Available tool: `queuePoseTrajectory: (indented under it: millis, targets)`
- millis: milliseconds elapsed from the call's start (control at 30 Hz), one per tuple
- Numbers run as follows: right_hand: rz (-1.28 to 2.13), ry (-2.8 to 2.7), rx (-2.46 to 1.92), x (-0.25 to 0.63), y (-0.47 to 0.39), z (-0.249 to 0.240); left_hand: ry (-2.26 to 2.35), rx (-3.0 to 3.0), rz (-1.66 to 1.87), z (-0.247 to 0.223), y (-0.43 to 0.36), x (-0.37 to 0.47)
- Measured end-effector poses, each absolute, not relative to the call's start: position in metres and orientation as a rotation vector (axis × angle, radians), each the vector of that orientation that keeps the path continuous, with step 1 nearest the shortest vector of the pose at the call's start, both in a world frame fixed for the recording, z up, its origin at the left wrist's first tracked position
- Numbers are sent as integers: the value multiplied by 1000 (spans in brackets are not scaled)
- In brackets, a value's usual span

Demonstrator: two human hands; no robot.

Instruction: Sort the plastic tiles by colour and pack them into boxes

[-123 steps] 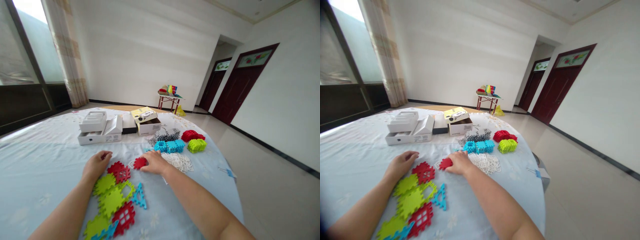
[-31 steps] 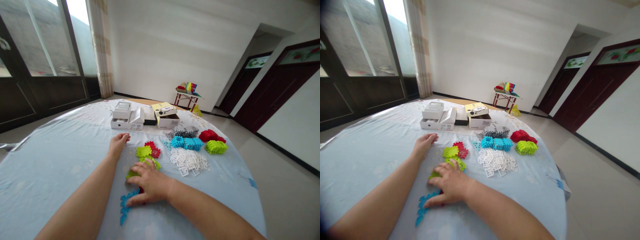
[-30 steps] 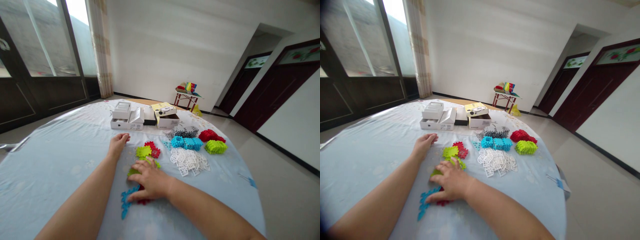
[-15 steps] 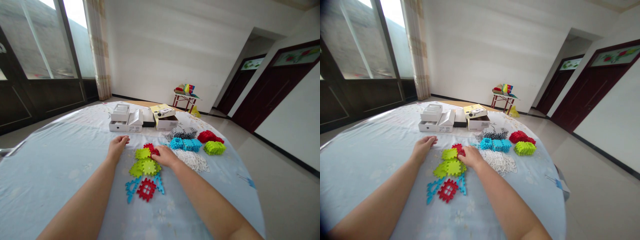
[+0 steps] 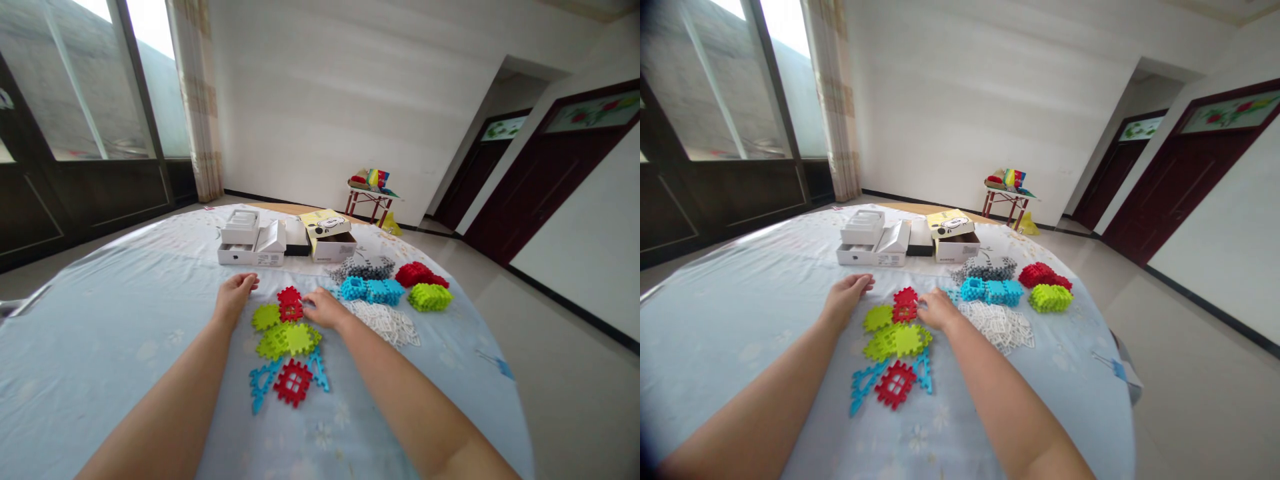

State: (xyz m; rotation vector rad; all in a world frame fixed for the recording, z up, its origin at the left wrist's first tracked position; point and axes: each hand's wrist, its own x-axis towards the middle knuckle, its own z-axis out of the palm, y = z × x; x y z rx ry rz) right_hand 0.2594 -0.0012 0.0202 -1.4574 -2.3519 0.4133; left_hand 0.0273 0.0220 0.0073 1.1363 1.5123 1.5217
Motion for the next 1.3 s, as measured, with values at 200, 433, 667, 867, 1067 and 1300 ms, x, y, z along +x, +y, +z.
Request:
queuePoseTrajectory:
  millis: [200, 433, 667, 867, 1067, 1300]
  targets:
    - [419, -2272, -1472, 250, -5, 25, 1512, 1149, 1514, 10, 20, 28]
    - [512, -2029, -1350, 282, -20, 40, 1530, 1166, 1501, 9, 20, 27]
    - [480, -1829, -1396, 355, -45, 57, 1542, 1202, 1473, 5, 25, 25]
    - [543, -1776, -1393, 362, -56, 56, 1542, 1243, 1449, 3, 26, 23]
    - [508, -1894, -1273, 323, -57, 70, 1570, 1268, 1426, 1, 26, 22]
    - [219, -1891, -1406, 361, -47, 57, 1598, 1316, 1372, 1, 26, 23]
